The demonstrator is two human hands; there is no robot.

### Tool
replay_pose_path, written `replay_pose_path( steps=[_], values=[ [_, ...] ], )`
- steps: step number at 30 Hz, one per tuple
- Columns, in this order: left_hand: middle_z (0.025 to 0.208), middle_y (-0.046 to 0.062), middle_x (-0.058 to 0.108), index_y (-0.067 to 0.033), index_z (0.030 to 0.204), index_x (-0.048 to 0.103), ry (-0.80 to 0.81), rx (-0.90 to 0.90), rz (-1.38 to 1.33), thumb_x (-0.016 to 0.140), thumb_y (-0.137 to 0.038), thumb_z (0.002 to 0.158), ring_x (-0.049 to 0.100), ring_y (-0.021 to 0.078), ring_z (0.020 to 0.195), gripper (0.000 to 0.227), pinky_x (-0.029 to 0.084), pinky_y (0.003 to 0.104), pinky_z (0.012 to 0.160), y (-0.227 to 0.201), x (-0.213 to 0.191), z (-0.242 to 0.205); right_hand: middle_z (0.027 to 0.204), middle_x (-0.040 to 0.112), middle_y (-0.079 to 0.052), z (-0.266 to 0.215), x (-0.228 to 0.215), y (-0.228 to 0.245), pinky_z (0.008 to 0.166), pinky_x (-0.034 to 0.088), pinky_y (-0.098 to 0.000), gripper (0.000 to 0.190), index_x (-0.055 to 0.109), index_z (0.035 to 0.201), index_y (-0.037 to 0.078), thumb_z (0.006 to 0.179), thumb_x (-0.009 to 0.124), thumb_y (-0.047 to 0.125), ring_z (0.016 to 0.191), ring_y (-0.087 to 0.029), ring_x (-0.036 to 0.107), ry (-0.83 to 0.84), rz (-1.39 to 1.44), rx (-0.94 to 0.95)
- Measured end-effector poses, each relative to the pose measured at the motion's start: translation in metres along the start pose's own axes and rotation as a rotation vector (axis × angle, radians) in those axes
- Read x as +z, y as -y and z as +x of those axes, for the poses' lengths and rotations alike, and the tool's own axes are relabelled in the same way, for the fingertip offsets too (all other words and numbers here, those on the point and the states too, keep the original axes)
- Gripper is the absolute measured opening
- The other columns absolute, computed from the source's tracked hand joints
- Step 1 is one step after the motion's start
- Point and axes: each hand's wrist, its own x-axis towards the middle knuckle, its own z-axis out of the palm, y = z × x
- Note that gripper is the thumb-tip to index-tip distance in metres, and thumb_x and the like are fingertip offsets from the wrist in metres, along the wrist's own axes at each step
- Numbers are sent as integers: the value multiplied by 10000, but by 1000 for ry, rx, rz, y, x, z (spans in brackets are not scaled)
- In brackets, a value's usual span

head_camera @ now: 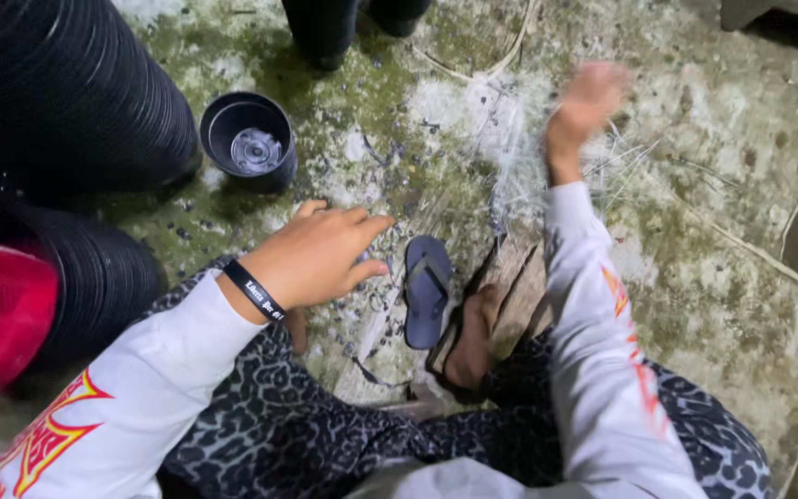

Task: The person sits on the floor and repeatedly threads white zip ties through holes in black plastic containers, then pulls them tight. The person handles multiple containers one at a time, placing each finished unit aside.

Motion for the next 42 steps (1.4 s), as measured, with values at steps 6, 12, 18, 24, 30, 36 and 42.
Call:
replay_pose_path(
  steps=[6,12,18,24,30,36,42],
  values=[
    [1172,182,664,-73,1370,559,-44,92,26,668,-398,915,632,386,1046,570,413,535,956,0,4,-1,775,611,-82,91,-14,19,589,420,-368,267,584,927,3,1184,554,69,661,-221,574,398,270,191],
    [1175,178,667,-57,1371,553,-88,103,7,653,-397,915,631,383,1102,578,419,532,966,6,3,6,749,553,-127,161,-61,47,450,448,-332,227,579,1064,-3,1162,482,177,520,-188,497,-63,497,-66],
    [1172,192,658,-57,1387,533,20,64,3,633,-407,953,628,379,1110,566,427,534,974,3,5,8,794,626,-155,152,-115,28,494,501,-348,249,608,1052,-20,1142,498,184,578,-221,581,-214,504,128],
    [1187,174,670,-62,1382,537,-8,70,16,640,-410,936,628,379,1122,575,428,535,986,6,5,9,808,678,-160,72,-92,-16,568,521,-348,232,647,994,-14,1112,551,161,632,-203,630,-78,353,318],
    [1212,171,668,-77,1357,547,41,54,38,652,-439,934,626,371,1143,566,417,543,991,-1,0,13,822,730,-166,9,-19,27,643,540,-348,223,686,935,-7,1082,603,139,685,-185,680,1059,116,370],
    [1216,177,666,-84,1344,564,18,103,27,654,-440,927,629,386,1130,557,437,528,970,0,9,12,958,723,-68,35,-39,11,592,581,-285,222,645,1083,27,1128,447,116,716,-126,691,240,503,491],
    [1246,224,638,-56,1360,545,-28,160,-13,662,-465,925,598,408,1163,608,420,539,991,7,8,29,1177,718,-121,-20,-18,54,764,572,-299,252,641,1259,10,1116,436,-18,935,-182,695,373,444,564]
  ],
)
